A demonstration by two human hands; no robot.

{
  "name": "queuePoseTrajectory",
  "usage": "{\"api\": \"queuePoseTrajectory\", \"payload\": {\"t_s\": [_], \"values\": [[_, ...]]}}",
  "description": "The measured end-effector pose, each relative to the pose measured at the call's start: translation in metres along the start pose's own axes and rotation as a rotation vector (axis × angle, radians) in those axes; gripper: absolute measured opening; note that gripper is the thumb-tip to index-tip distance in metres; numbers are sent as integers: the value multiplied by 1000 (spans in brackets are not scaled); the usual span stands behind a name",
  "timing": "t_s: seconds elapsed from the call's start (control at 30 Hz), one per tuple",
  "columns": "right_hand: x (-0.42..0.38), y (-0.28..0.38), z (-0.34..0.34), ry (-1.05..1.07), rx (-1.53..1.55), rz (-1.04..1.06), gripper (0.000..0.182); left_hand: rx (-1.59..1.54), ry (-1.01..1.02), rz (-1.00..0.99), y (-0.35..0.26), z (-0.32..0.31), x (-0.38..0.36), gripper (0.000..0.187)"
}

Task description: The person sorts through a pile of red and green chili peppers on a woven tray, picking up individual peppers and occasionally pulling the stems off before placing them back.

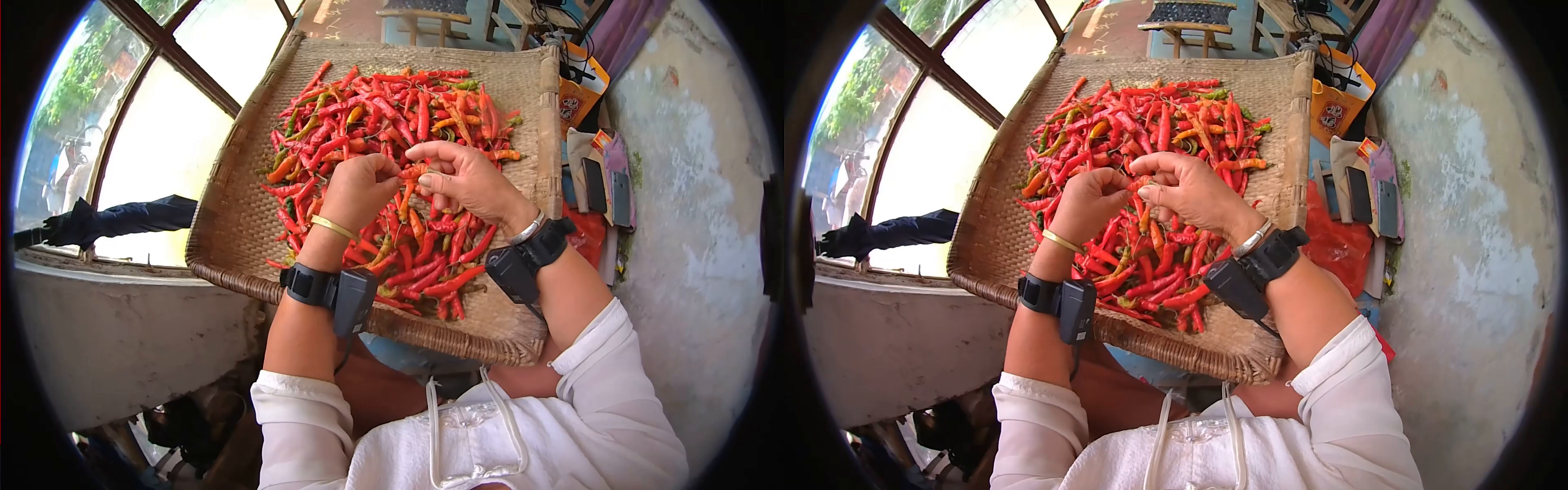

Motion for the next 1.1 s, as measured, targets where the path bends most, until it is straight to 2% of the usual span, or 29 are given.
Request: {"api": "queuePoseTrajectory", "payload": {"t_s": [0.07, 0.17, 0.2, 0.23, 0.27, 0.33, 0.37, 0.4, 0.47, 0.5, 0.53, 0.6, 0.67, 0.73, 0.8, 0.83, 0.87, 0.93, 1.0, 1.07, 1.1], "values": [[4, -4, 2, 4, 22, -51, 18, -18, -1, -36, -3, 1, -3, 22], [14, 0, 19, -69, -73, 0, 18, 16, -104, -56, -5, 14, -6, 24], [18, 4, 27, -122, -76, 22, 18, 212, -106, -88, -2, 18, -7, 24], [20, 12, 35, -103, -91, 26, 32, 409, -108, -117, 2, 22, -8, 25], [21, 14, 32, -98, -92, 29, 32, 412, -113, -116, 6, 24, -9, 25], [21, 26, 42, -349, 413, 177, 56, 767, -50, 19, 26, 25, -13, 24], [24, 21, 45, -303, 368, 163, 76, 815, 25, 55, 30, 26, -16, 26], [25, 16, 46, -299, 367, 163, 76, 815, 22, 57, 31, 27, -17, 26], [31, -3, 47, -327, -209, 65, 73, 877, 120, 69, 40, 23, -22, 27], [40, -19, 50, -284, -466, 137, 60, 878, 118, 71, 46, 22, -23, 27], [38, -15, 48, -283, -466, 141, 60, 846, 123, 4, 51, 17, -23, 27], [33, -10, 34, -142, -639, 127, 45, 819, 119, -65, 62, 11, -21, 27], [39, -12, 46, -197, -621, 168, 40, 684, 157, -149, 65, 3, -19, 23], [45, -8, 69, -370, -785, 245, 40, 632, 210, -180, 61, 0, -20, 21], [50, -12, 87, -451, -782, 278, 45, 248, 197, -232, 28, 1, -22, 20], [49, -11, 93, -502, -827, 266, 46, 95, 140, -157, 21, 5, -20, 21], [49, -11, 99, -551, -874, 253, 48, 95, 143, -162, 13, 5, -15, 21], [56, -25, 109, -569, -901, 213, 50, -7, -23, -283, -10, 17, -1, 16], [62, -36, 120, -606, -960, 154, 55, -44, -52, -237, -30, 25, 17, 14], [65, -38, 121, -623, -944, 124, 58, -236, -34, -171, -30, 21, 45, 19], [65, -40, 124, -636, -929, 94, 62, -226, -124, -191, -33, 24, 58, 21]]}}
Point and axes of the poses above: each hand's wrist, its own x-axis towards the middle knuckle, its own z-axis out of the back of the hand, y = z × x, the point moved 6 cm from there along x, towards the middle knuckle, and after that the axes turned 11 degrees about -y, right-handed, at the moved point
